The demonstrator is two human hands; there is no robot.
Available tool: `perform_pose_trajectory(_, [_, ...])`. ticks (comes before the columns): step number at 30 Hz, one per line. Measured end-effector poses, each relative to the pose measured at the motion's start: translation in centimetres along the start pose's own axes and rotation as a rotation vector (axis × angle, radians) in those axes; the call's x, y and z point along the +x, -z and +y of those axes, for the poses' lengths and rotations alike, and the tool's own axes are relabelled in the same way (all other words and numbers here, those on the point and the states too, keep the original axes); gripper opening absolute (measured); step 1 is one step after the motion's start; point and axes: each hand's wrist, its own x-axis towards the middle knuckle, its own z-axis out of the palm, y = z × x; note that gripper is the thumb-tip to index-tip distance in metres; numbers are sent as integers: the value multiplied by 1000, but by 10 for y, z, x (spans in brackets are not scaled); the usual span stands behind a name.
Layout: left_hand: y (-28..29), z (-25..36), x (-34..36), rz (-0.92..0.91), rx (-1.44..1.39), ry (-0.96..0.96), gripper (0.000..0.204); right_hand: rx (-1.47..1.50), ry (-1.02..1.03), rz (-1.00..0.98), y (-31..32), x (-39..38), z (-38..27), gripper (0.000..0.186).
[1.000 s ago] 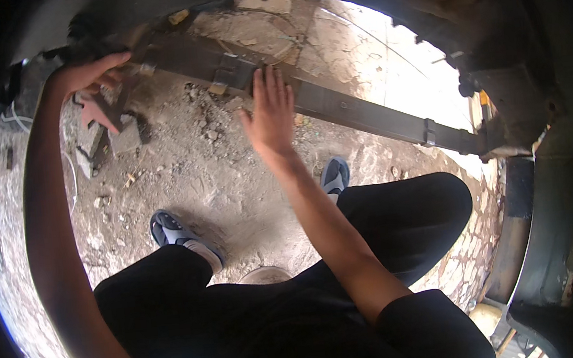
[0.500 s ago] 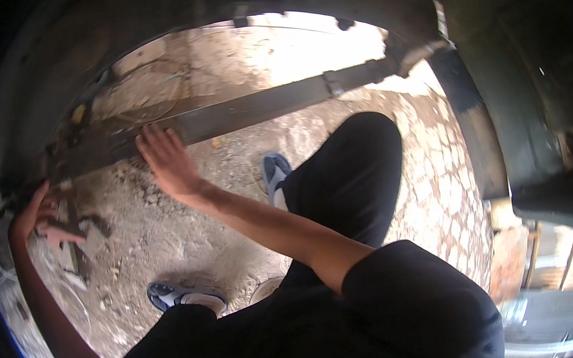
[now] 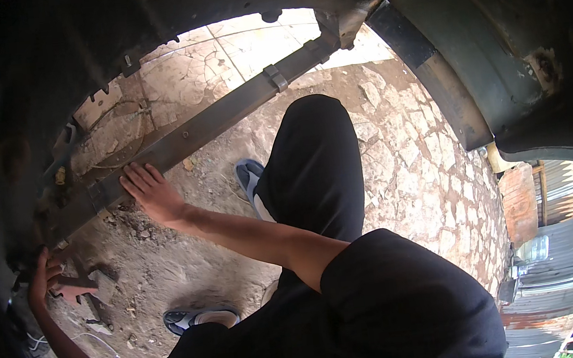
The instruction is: The person crouches under a vehicle and repeatedly rubs a metal undercarriage beam with a small red abrasive block. The person moves along the beam, applying the block to different sections to remove surface material.
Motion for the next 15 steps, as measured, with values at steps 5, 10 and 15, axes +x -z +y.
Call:
perform_pose_trajectory(5, [-4, 9, -10, 3, -11, 1, 80, -1, -111, 16, 7, -3, 26, 94])
perform_pose_trajectory(10, [-5, 8, -8, 20, 0, 10, 81, -13, -186, 23, 14, -9, 43, 89])
perform_pose_trajectory(15, [1, 0, -4, 8, 15, 24, 83, 1, -204, 1, 20, -12, 46, 90])
